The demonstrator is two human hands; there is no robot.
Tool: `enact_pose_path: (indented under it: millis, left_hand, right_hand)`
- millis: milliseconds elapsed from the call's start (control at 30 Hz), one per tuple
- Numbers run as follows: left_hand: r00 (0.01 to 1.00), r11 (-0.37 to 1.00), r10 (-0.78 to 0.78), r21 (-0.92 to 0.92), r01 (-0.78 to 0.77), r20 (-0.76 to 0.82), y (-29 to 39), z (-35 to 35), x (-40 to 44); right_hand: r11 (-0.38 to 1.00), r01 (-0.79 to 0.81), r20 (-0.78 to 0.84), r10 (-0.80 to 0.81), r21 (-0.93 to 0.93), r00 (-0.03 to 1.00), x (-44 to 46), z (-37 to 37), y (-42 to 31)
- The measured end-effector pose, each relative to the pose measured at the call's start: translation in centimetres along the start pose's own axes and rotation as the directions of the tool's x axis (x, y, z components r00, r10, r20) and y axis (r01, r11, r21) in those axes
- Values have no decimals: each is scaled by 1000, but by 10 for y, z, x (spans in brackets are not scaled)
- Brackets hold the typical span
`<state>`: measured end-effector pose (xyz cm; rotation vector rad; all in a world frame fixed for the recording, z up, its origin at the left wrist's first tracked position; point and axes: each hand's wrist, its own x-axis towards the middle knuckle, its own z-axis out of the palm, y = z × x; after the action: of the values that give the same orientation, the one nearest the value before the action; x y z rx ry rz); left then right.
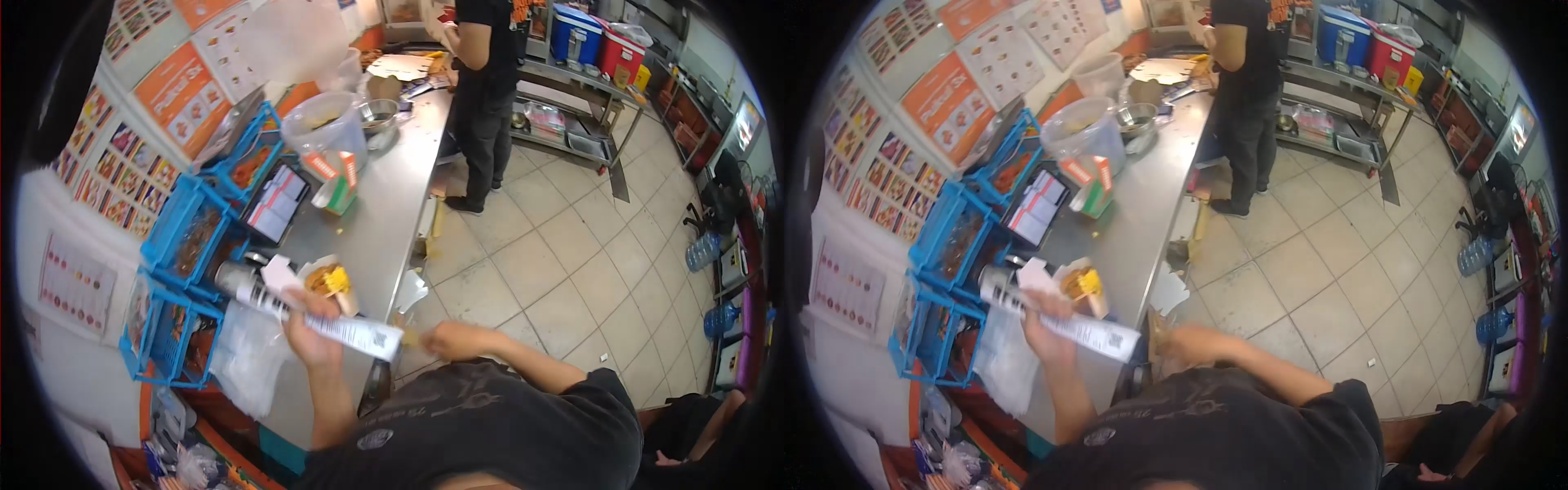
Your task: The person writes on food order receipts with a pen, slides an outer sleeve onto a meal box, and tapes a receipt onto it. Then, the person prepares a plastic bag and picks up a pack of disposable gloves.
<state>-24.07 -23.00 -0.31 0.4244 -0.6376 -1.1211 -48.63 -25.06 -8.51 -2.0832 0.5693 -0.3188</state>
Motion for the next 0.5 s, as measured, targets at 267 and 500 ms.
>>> enact_pose_path:
  millis: [267,500]
  left_hand:
    - [598,495,-697,869,4,395,-249,160,114]
    - [376,524,-812,841,136,445,-413,234,217]
  right_hand:
    - [963,-198,-907,-88,-183,411,-84,-261,18]
    - [773,-544,-844,23,-325,536,-108,-381,112]
